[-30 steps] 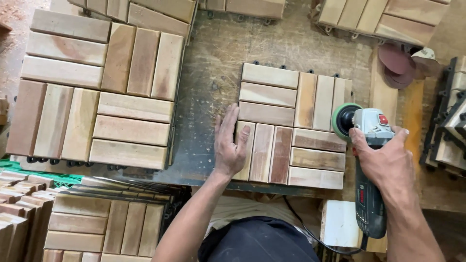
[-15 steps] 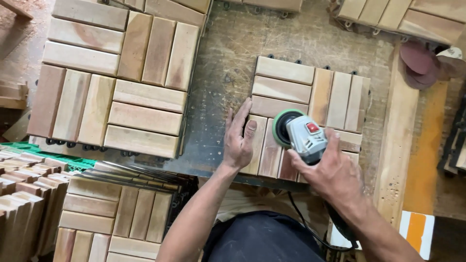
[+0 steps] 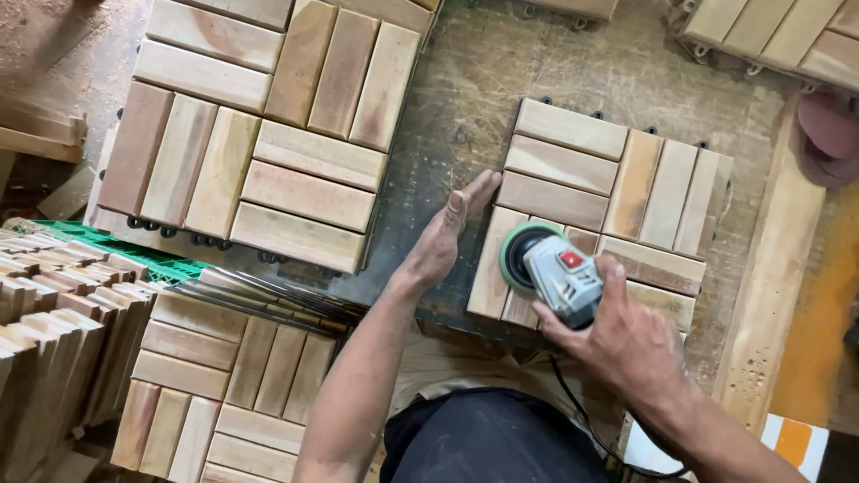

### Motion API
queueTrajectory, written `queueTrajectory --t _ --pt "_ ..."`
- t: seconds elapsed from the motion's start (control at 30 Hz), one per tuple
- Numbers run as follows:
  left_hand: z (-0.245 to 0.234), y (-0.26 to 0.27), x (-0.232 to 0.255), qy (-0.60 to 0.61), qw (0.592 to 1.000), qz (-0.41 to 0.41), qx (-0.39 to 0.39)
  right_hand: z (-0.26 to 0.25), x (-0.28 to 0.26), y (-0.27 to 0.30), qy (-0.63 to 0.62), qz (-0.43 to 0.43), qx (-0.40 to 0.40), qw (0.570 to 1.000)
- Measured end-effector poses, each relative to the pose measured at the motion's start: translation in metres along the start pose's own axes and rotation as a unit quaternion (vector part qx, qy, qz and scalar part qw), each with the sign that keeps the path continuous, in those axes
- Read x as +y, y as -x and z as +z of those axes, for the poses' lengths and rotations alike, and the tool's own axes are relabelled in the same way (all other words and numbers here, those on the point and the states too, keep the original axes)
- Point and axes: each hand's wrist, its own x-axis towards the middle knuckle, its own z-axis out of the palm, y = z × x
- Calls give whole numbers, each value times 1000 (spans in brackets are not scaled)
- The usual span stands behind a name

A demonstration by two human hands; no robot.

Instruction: The person uses a handheld orbital sander to smooth the surface of a wooden block composed of smaller rectangular pieces arranged in a geometric pattern. The person holds the block steady with their left hand while operating the sander with their right hand, moving it across the surface.

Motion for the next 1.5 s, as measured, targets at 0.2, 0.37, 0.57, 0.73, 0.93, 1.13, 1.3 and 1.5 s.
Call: queueTrajectory --t 0.2,0.37,0.57,0.73,0.93,1.13,1.3,1.5 --pt "2 3 1 17 999 2 30 -44 -13 -52 -66 28 25 997" --pt "-11 -5 -23 88 995 50 22 -42 -24 -37 -23 22 1 999" --pt "-16 -3 -30 129 990 53 21 -9 -34 2 33 -54 -32 997" --pt "-18 -7 -33 134 989 61 15 -13 -23 -23 29 -85 26 996" --pt "-14 -6 -30 132 990 52 20 -50 -15 -65 -62 34 15 997" --pt "-9 -6 -25 92 994 57 27 -36 5 -35 -58 47 -2 997" --pt "-8 -10 -26 75 995 63 31 14 19 19 26 -24 20 999" --pt "5 -6 -14 16 997 49 49 8 25 26 5 26 -36 999"
